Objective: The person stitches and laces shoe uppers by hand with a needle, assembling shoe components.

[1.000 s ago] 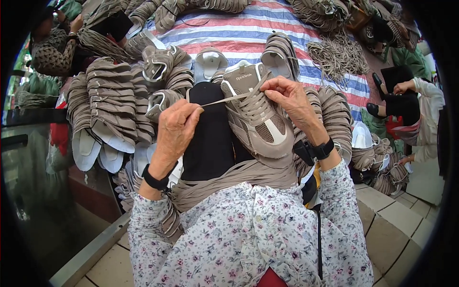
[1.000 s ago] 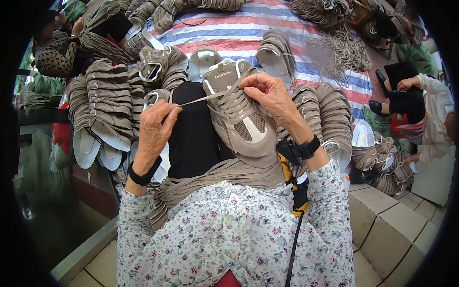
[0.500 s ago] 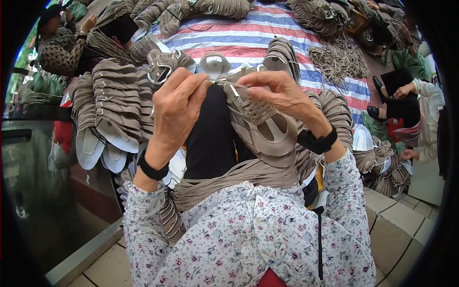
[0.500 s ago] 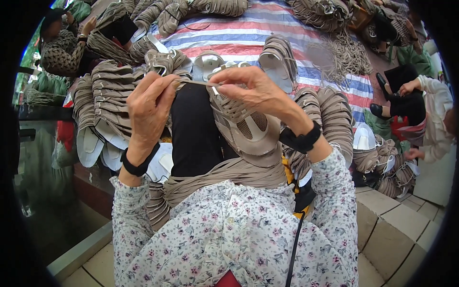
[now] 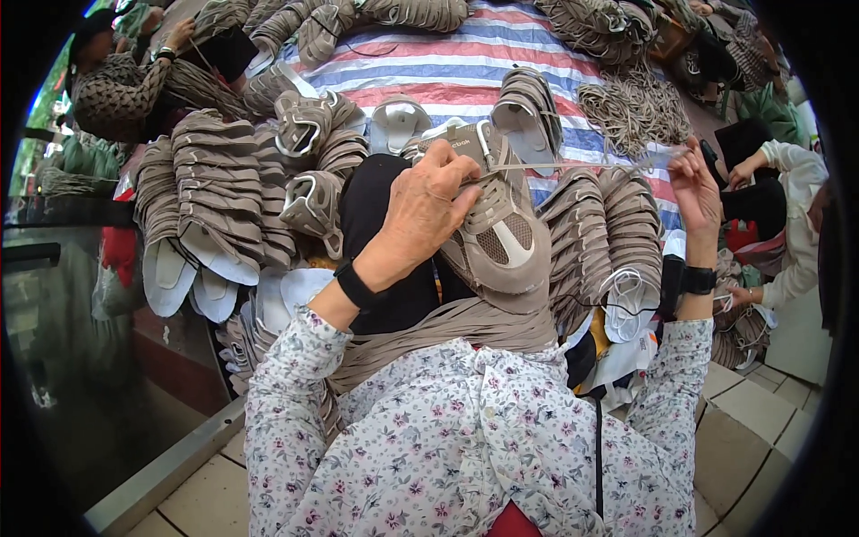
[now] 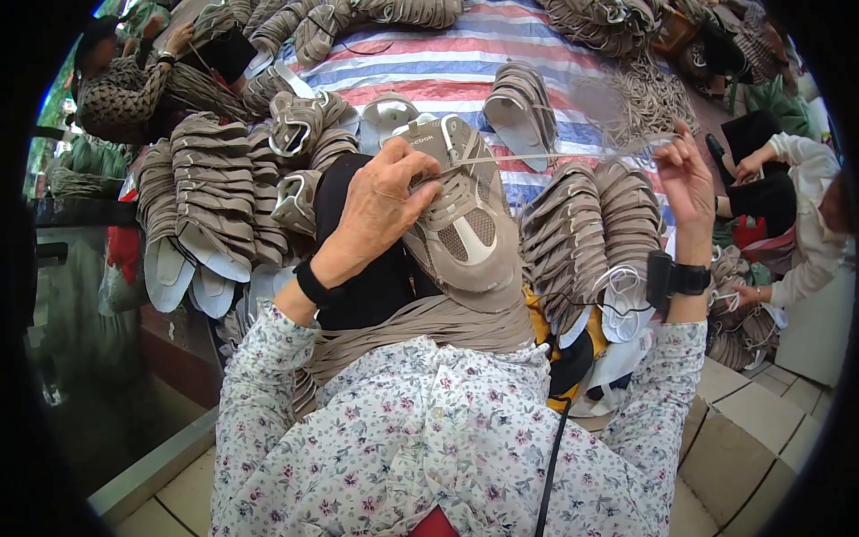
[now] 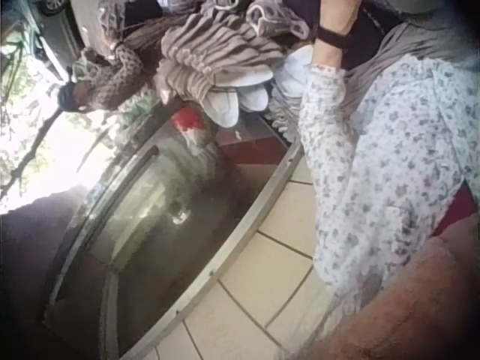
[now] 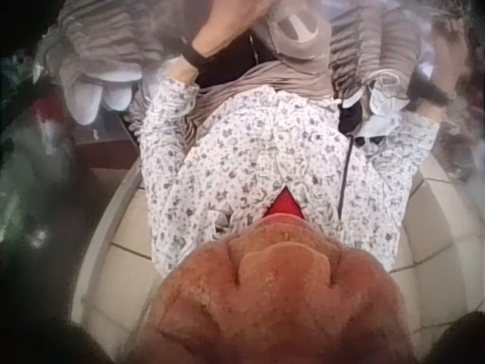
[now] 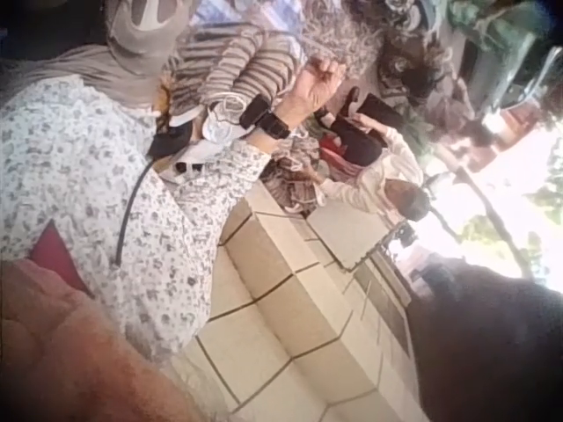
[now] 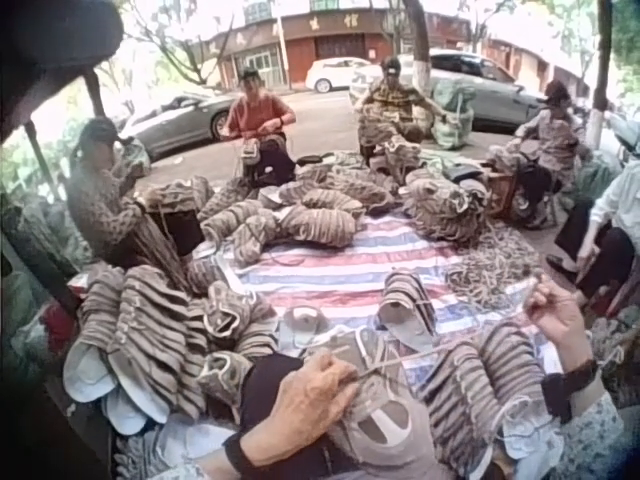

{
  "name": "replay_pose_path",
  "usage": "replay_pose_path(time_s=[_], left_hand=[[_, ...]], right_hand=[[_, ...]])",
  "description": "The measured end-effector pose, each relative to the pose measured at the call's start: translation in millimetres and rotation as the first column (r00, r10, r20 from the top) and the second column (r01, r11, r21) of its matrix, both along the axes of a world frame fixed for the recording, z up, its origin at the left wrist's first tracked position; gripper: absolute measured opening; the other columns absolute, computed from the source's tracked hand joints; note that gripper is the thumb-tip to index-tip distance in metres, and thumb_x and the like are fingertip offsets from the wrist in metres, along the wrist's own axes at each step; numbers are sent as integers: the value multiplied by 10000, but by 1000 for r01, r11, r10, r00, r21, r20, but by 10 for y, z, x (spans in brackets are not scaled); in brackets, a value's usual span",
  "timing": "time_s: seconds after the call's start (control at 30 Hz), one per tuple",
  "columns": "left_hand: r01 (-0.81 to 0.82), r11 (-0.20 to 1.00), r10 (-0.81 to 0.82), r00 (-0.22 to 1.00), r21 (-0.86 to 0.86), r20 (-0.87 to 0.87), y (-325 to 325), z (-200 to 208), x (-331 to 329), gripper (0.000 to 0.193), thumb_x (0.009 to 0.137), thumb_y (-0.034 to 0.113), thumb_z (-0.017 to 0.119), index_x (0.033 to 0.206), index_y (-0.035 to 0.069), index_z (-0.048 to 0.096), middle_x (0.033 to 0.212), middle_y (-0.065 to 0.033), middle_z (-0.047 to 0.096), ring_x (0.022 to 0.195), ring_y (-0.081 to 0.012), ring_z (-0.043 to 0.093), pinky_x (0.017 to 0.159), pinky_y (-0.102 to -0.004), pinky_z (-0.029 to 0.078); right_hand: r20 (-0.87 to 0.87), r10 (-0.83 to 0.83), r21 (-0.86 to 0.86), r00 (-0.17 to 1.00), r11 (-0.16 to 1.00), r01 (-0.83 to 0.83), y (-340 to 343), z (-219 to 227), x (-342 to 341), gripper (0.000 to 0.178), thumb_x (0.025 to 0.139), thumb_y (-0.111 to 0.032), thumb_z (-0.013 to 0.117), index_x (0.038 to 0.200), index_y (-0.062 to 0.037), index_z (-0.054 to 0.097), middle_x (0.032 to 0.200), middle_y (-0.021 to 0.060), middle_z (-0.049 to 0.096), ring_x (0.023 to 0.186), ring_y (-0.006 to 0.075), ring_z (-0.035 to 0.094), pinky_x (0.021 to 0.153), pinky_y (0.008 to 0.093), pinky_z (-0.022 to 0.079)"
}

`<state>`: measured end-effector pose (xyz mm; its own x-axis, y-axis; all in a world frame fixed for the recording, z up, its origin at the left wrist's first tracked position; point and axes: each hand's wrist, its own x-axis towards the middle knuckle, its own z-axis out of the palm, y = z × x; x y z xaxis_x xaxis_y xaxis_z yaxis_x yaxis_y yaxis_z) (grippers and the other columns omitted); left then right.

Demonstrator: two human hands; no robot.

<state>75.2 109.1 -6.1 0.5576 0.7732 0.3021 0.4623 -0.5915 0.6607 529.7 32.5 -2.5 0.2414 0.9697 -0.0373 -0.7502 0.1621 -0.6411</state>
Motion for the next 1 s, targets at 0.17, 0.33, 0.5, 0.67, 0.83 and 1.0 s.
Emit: replay_pose_path(time_s=[0.17,0.33,0.5,0.67,0.83,1.0], left_hand=[[53,994,-57,998,96,40,54,-112,33,164,855,47,696,977,-3,597,868,-105,591,679,-238,635,601,-340,500],[179,808,25,941,-562,336,15,12,-45,111,959,67,617,1001,-24,570,799,-54,620,588,-107,618,534,-217,498],[339,665,216,765,-665,606,189,432,-498,265,1009,137,582,1210,-34,609,882,-38,648,683,-63,619,632,-167,512],[266,757,449,450,-596,772,447,859,-1493,402,980,71,596,1330,-104,503,1006,-59,639,790,-55,587,663,-154,502],[436,744,473,192,-506,860,644,885,-2868,414,999,10,532,1376,-125,425,1063,-141,631,822,-99,607,689,-179,537],[161,858,464,161,-487,871,400,585,-3889,397,1015,-7,497,1380,-136,409,1147,-220,619,948,-158,655,758,-200,577]], right_hand=[[-23,-84,-52,996,995,83,-431,-281,711,403,985,-28,566,1368,37,459,801,9,412,729,124,420,775,281,416],[-87,-218,-82,972,974,211,-787,-537,1235,430,957,20,567,1370,56,452,816,28,399,737,144,395,716,291,393],[-65,-267,-127,961,958,258,-1002,-586,1574,368,986,16,553,1343,72,485,836,39,422,759,158,415,720,279,418],[6,-370,-178,929,914,365,-891,-507,1569,306,983,-4,580,1278,67,534,948,83,543,847,179,520,788,284,494],[334,-227,-179,915,938,298,-471,-545,1092,208,959,-22,632,1162,15,598,1039,101,666,926,187,661,855,282,552],[686,161,-302,709,950,76,142,-41,-696,450,963,-147,663,1332,48,497,1000,82,685,899,104,657,728,199,523]])
